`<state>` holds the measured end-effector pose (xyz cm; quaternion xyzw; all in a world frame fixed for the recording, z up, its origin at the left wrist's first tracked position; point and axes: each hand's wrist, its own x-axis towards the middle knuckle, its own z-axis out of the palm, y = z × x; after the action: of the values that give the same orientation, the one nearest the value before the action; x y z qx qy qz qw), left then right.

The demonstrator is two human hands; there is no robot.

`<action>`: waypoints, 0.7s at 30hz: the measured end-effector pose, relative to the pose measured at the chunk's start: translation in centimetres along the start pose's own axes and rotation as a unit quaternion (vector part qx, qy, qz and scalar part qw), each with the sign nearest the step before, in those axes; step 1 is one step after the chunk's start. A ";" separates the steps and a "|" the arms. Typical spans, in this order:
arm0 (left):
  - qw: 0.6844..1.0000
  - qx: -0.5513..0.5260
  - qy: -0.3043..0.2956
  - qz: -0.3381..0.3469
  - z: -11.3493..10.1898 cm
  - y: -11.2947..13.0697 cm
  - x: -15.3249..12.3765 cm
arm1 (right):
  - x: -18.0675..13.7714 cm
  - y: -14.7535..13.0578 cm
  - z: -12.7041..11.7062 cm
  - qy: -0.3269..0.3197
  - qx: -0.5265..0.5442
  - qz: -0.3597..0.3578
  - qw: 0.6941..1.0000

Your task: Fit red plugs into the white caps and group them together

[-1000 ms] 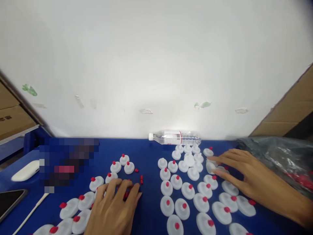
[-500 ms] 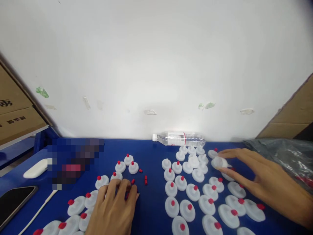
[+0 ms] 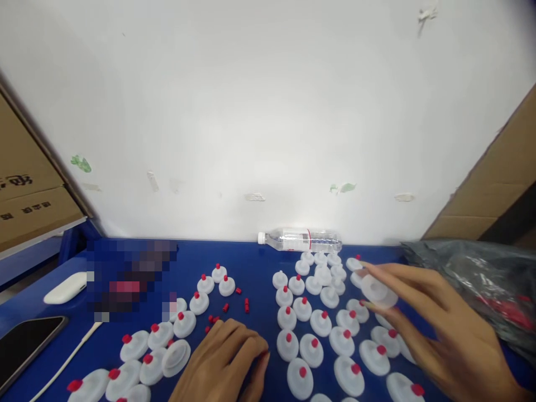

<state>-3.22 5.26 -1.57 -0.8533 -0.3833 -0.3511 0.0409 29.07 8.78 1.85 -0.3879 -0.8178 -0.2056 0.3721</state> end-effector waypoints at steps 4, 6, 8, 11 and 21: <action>0.999 -0.049 0.002 0.022 -0.2 0.2 0.2 | 0.1 -2.5 -0.5 -0.018 0.064 -0.049 0.997; 0.997 -0.052 0.021 0.049 -0.4 0.5 0.3 | 0.4 -3.6 -0.6 -0.019 0.102 -0.085 0.991; 0.995 -0.061 0.038 0.073 -0.5 0.8 0.5 | 0.8 -4.7 -0.7 -0.020 0.125 -0.119 0.985; 0.993 -0.073 0.056 0.081 -0.4 1.3 0.7 | 1.1 -5.8 -0.6 -0.042 0.127 -0.150 0.979; 0.987 -0.107 0.074 0.095 0.0 2.1 0.2 | 1.2 -7.1 -0.2 -0.039 0.176 -0.172 0.968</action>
<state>-1.68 3.95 -1.03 -0.8569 -0.2563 -0.4471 0.0111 23.07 4.93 2.54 -0.1774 -0.9096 -0.1036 0.3612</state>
